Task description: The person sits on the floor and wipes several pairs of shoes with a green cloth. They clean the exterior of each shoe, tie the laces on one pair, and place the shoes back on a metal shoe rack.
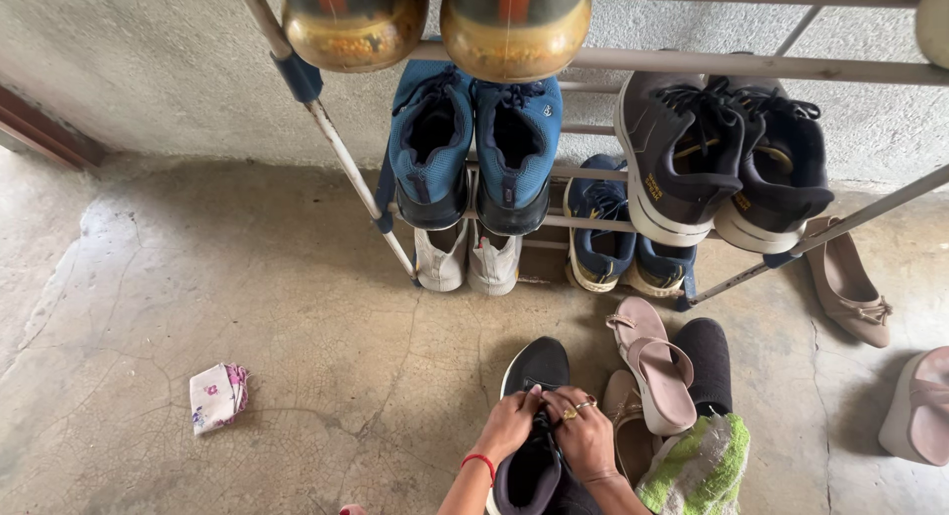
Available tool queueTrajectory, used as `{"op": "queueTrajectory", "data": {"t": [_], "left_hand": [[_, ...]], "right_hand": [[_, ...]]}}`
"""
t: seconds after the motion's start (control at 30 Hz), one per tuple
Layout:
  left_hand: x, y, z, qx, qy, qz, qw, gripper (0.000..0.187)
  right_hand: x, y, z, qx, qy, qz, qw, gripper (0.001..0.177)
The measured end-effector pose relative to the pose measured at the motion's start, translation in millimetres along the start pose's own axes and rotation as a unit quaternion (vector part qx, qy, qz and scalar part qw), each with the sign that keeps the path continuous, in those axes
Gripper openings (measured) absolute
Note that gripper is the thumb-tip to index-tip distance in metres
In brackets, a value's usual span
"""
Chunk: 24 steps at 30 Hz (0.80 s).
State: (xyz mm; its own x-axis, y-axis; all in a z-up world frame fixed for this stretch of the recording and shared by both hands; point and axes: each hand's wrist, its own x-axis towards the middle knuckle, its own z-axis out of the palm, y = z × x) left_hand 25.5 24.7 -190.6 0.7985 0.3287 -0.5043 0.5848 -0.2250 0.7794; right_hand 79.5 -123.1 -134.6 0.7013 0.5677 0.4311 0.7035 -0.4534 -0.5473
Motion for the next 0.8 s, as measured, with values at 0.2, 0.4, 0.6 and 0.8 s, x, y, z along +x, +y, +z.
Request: {"op": "queueTrajectory", "data": {"t": [0.2, 0.4, 0.6, 0.8], "left_hand": [[3, 0, -2, -0.227, -0.075, -0.082, 0.968, 0.06], [11, -3, -18, -0.246, 0.005, -0.096, 0.964, 0.052], [12, -39, -60, -0.149, 0.034, -0.214, 0.965, 0.052], [2, -103, -68, 0.077, 0.105, -0.275, 0.953, 0.069]], "right_hand": [[0, 8, 11, 0.013, 0.004, 0.1, 0.995, 0.016], [-16, 50, 38, 0.094, -0.079, 0.191, 0.974, 0.009], [-72, 129, 31, -0.12, -0.15, 0.285, 0.939, 0.027], [-94, 186, 20, 0.167, -0.132, 0.692, 0.69, 0.046]]}}
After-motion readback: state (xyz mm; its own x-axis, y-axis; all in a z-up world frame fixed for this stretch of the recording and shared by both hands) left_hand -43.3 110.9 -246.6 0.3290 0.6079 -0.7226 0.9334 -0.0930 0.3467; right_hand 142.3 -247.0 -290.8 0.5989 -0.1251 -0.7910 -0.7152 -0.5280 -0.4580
